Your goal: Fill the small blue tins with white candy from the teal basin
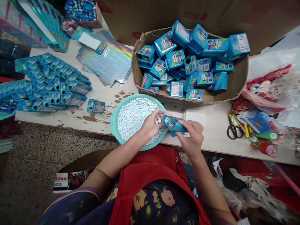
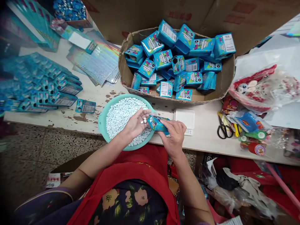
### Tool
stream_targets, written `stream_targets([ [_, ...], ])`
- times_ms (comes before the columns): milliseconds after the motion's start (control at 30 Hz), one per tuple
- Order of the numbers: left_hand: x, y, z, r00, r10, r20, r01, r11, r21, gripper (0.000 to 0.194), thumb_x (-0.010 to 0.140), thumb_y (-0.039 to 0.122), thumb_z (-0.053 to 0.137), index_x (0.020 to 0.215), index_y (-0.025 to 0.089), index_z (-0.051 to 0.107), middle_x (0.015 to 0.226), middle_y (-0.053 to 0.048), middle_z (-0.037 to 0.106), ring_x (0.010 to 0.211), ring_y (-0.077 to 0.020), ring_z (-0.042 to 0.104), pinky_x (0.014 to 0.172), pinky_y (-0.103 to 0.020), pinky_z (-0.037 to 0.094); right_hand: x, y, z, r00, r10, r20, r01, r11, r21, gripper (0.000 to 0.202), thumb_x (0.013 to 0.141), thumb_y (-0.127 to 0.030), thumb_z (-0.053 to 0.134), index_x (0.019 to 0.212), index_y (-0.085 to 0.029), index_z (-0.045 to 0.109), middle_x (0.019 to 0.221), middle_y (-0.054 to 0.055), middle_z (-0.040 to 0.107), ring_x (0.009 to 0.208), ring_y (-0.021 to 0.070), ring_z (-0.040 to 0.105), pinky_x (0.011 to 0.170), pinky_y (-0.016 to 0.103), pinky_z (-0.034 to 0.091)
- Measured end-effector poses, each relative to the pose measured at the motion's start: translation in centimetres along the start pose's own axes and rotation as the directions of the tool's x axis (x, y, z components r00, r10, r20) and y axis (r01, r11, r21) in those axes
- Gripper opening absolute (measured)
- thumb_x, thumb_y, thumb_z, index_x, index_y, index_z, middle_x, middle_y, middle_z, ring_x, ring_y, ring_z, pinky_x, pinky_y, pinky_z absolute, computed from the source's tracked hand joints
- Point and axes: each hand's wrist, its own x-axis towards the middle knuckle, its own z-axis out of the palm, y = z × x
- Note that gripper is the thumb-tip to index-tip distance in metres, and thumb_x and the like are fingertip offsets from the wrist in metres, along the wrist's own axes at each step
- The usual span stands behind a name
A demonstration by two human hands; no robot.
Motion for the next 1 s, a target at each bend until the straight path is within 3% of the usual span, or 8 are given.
stream_targets([
  [133, -0.1, 0.1, -2.2, 0.997, 0.059, -0.057, -0.058, 0.998, 0.017, 0.024, 0.085, 0.036, 0.057, 0.089, 0.013, 0.066, 0.084, -0.007, 0.066, 0.071, -0.0121, 0.06, 0.064, -0.023, 0.048, -0.1, 0.2, 0.9, 0.995, 0.098, -0.016, -0.095, 0.987, 0.127, 0.033, 0.076, -0.03, 0.075, 0.108, -0.029, 0.068, 0.1, 0.002, 0.07, 0.096, 0.0227, 0.063, 0.089, 0.044, 0.045],
  [233, -1.1, 1.2, -4.1, 0.983, 0.184, 0.025, -0.18, 0.907, 0.38, 0.029, 0.087, 0.04, 0.053, 0.098, 0.016, 0.067, 0.092, -0.008, 0.066, 0.082, -0.0175, 0.062, 0.075, -0.03, 0.051, -0.3, 0.3, 1.0, 0.967, 0.254, -0.033, -0.226, 0.907, 0.355, 0.035, 0.073, -0.032, 0.077, 0.106, -0.026, 0.068, 0.098, 0.003, 0.068, 0.092, 0.0213, 0.063, 0.08, 0.039, 0.051],
  [367, -3.4, 3.4, -5.6, 0.865, 0.413, 0.285, -0.421, 0.289, 0.86, 0.049, 0.076, 0.037, 0.069, 0.123, 0.025, 0.06, 0.139, -0.008, 0.052, 0.133, -0.0303, 0.04, 0.11, -0.045, 0.033, 0.1, -0.6, 2.8, 0.946, 0.322, -0.045, -0.265, 0.843, 0.469, 0.039, 0.069, -0.034, 0.08, 0.105, -0.024, 0.068, 0.097, 0.003, 0.067, 0.092, 0.0214, 0.064, 0.081, 0.039, 0.052],
  [467, -5.4, 4.9, -5.6, 0.781, 0.398, 0.481, -0.545, 0.061, 0.836, 0.064, 0.077, 0.034, 0.07, 0.137, 0.028, 0.047, 0.148, -0.006, 0.043, 0.135, -0.0274, 0.038, 0.112, -0.044, 0.031, 0.9, -2.7, 5.2, 0.972, 0.229, 0.047, -0.221, 0.837, 0.5, 0.036, 0.072, -0.034, 0.078, 0.105, -0.026, 0.068, 0.1, 0.004, 0.067, 0.097, 0.0221, 0.064, 0.088, 0.041, 0.052],
  [633, -7.3, 8.7, -6.9, 0.664, 0.639, 0.388, -0.453, -0.068, 0.889, 0.042, 0.079, 0.04, 0.068, 0.116, 0.021, 0.06, 0.115, -0.007, 0.064, 0.112, -0.0251, 0.056, 0.1, -0.041, 0.043, 2.4, -3.8, 5.8, 0.974, 0.192, 0.124, -0.229, 0.813, 0.536, 0.054, 0.083, -0.041, 0.065, 0.133, -0.028, 0.049, 0.137, 0.009, 0.053, 0.126, 0.0249, 0.053, 0.103, 0.048, 0.046],
  [800, -2.5, 14.7, -14.2, 0.324, 0.945, 0.051, -0.113, -0.015, 0.993, 0.045, 0.079, 0.031, 0.068, 0.118, 0.018, 0.051, 0.121, -0.008, 0.057, 0.122, -0.0282, 0.047, 0.104, -0.043, 0.038, 0.4, 2.3, 1.3, 0.873, 0.449, -0.191, -0.364, 0.86, 0.356, 0.037, 0.09, -0.036, 0.055, 0.123, -0.02, 0.057, 0.119, 0.01, 0.062, 0.109, 0.0209, 0.063, 0.101, 0.047, 0.047],
  [900, 2.7, 16.8, -18.9, 0.406, 0.91, -0.083, 0.016, 0.084, 0.996, 0.041, 0.082, 0.034, 0.064, 0.115, 0.014, 0.05, 0.12, -0.007, 0.057, 0.124, -0.0315, 0.045, 0.108, -0.05, 0.032, -2.9, 5.6, -0.4, 0.853, 0.492, -0.175, -0.464, 0.867, 0.181, 0.034, 0.087, -0.035, 0.056, 0.117, -0.02, 0.061, 0.114, 0.01, 0.064, 0.105, 0.0219, 0.062, 0.094, 0.047, 0.05],
  [1000, 5.6, 17.5, -21.7, 0.453, 0.88, -0.141, 0.061, 0.128, 0.99, 0.043, 0.08, 0.034, 0.066, 0.114, 0.013, 0.052, 0.122, -0.016, 0.057, 0.122, -0.0357, 0.047, 0.105, -0.055, 0.032, -5.3, 6.9, 0.1, 0.876, 0.478, 0.063, -0.481, 0.873, 0.075, 0.04, 0.081, -0.038, 0.062, 0.117, -0.023, 0.063, 0.125, 0.012, 0.058, 0.116, 0.0252, 0.057, 0.091, 0.047, 0.051],
])
